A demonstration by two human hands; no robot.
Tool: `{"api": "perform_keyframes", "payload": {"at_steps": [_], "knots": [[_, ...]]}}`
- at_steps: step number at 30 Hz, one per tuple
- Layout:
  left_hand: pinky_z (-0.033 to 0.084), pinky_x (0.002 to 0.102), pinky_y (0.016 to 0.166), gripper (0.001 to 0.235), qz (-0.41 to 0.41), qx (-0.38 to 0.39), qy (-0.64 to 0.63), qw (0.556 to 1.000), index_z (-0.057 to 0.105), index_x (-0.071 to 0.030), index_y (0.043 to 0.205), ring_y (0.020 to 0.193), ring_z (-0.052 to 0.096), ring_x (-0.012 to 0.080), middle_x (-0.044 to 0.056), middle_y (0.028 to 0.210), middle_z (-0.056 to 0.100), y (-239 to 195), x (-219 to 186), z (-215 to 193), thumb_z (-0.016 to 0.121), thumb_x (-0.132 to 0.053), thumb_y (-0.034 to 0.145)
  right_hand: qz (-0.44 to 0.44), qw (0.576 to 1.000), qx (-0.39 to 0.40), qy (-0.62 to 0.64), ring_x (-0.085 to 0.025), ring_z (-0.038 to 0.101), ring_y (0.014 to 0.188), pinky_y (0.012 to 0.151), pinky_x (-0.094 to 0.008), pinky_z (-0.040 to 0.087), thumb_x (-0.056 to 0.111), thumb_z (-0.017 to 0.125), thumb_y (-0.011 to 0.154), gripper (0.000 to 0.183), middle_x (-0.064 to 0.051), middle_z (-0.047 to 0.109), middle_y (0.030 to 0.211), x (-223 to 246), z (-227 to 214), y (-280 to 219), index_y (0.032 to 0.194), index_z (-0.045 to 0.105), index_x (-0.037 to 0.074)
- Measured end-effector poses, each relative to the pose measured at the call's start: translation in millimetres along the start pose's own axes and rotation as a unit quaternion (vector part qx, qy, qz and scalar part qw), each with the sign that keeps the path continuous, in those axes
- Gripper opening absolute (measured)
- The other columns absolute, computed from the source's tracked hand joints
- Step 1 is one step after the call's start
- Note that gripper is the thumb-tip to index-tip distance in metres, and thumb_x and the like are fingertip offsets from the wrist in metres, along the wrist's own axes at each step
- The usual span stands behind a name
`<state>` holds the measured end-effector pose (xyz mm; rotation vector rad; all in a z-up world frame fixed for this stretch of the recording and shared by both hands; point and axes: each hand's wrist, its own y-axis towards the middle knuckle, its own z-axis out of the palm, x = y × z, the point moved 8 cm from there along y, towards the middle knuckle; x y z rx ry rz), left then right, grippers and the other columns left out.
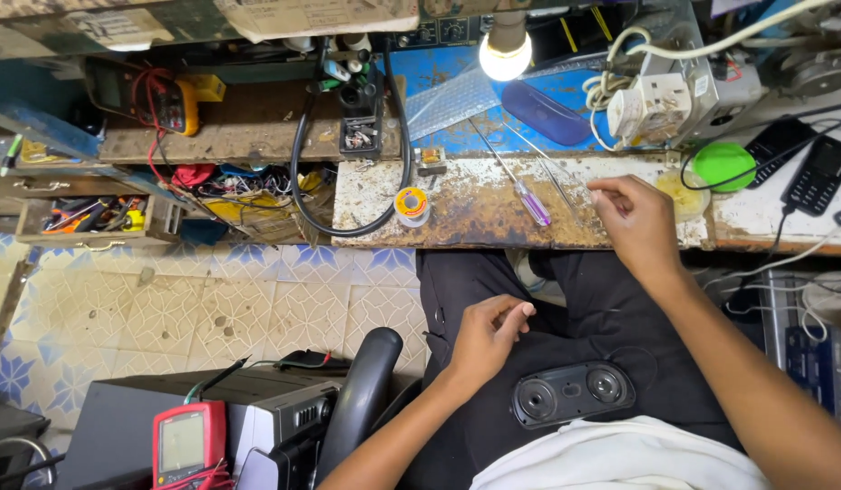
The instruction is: The person uses a screwdriver to remove screws from a black electronic device held on their lap. They repeatedly insert the screwdriver into screw holes, turn it, and remove screws, placing them on the workbench. The device is rotated and repositioned several times during the process.
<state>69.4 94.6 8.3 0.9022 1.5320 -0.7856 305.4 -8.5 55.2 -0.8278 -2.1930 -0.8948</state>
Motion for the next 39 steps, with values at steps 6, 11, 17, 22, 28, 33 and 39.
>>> {"api": "perform_keyframes", "payload": {"at_steps": [6,11,17,22,28,33,39], "knots": [[0.051,0.023,0.053,0.016,-0.057,-0.069,-0.196,0.977,0.071,-0.005,0.109,0.068,0.070,0.0134,0.011,0.083,0.075,19.3,17.5,-24.3,0.066,-0.017,0.100,0.053,0.992,0.045,0.101,-0.011,0.057,0.087,0.077,-0.024,0.043,0.004,0.064,0.104,0.015,-0.007,0.067,0.098,51.5,-18.4,-48.8,0.115,0.073,0.000],[0.061,0.030,0.067,0.030,0.003,-0.164,-0.302,0.939,0.061,0.001,0.124,0.089,0.075,0.0277,0.024,0.107,0.074,41.3,17.5,-69.7,0.067,-0.009,0.096,0.110,0.983,0.097,0.109,-0.009,0.047,0.065,0.058,-0.023,0.033,0.010,0.067,0.099,0.020,-0.002,0.062,0.087,85.4,-24.6,-101.5,0.116,0.077,0.006],[0.064,0.040,0.089,0.048,0.011,-0.156,-0.388,0.908,0.051,0.003,0.138,0.109,0.071,0.0362,0.029,0.125,0.067,41.7,-1.1,-83.6,0.068,-0.013,0.095,0.141,0.965,0.088,0.202,-0.009,0.051,0.062,0.056,-0.022,0.038,0.008,0.066,0.097,0.021,-0.002,0.063,0.086,91.1,-20.6,-152.9,0.115,0.075,0.004],[0.062,0.044,0.096,0.058,0.026,-0.093,-0.452,0.886,0.051,0.007,0.140,0.116,0.068,0.0428,0.031,0.127,0.065,42.4,-14.4,-75.6,0.075,-0.016,0.093,0.135,0.969,0.101,0.183,-0.009,0.052,0.060,0.056,-0.024,0.039,0.009,0.065,0.096,0.022,-0.003,0.061,0.083,98.4,-15.6,-162.4,0.114,0.077,0.004],[0.060,0.049,0.101,0.055,0.072,-0.057,-0.503,0.859,0.050,0.010,0.142,0.119,0.065,0.0478,0.034,0.129,0.063,42.6,-12.7,-76.3,0.073,-0.012,0.097,0.109,0.976,0.091,0.168,-0.008,0.055,0.068,0.060,-0.023,0.039,0.010,0.066,0.096,0.020,-0.003,0.065,0.086,102.7,-13.7,-161.4,0.112,0.077,0.005],[0.060,0.051,0.100,0.045,0.060,-0.060,-0.508,0.857,0.055,0.007,0.137,0.116,0.067,0.0470,0.032,0.126,0.066,42.8,-9.2,-75.8,0.071,-0.006,0.097,0.134,0.971,0.080,0.183,-0.009,0.050,0.058,0.054,-0.023,0.038,0.009,0.064,0.098,0.021,-0.002,0.063,0.086,98.5,-14.2,-163.1,0.115,0.076,0.005],[0.064,0.049,0.093,0.030,0.049,-0.068,-0.515,0.853,0.063,0.006,0.125,0.109,0.071,0.0447,0.031,0.119,0.070,42.2,-1.6,-75.8,0.069,-0.008,0.100,0.127,0.973,0.073,0.178,-0.009,0.050,0.060,0.055,-0.023,0.037,0.009,0.065,0.098,0.021,-0.002,0.063,0.086,98.4,-15.8,-162.2,0.115,0.076,0.005]]}}
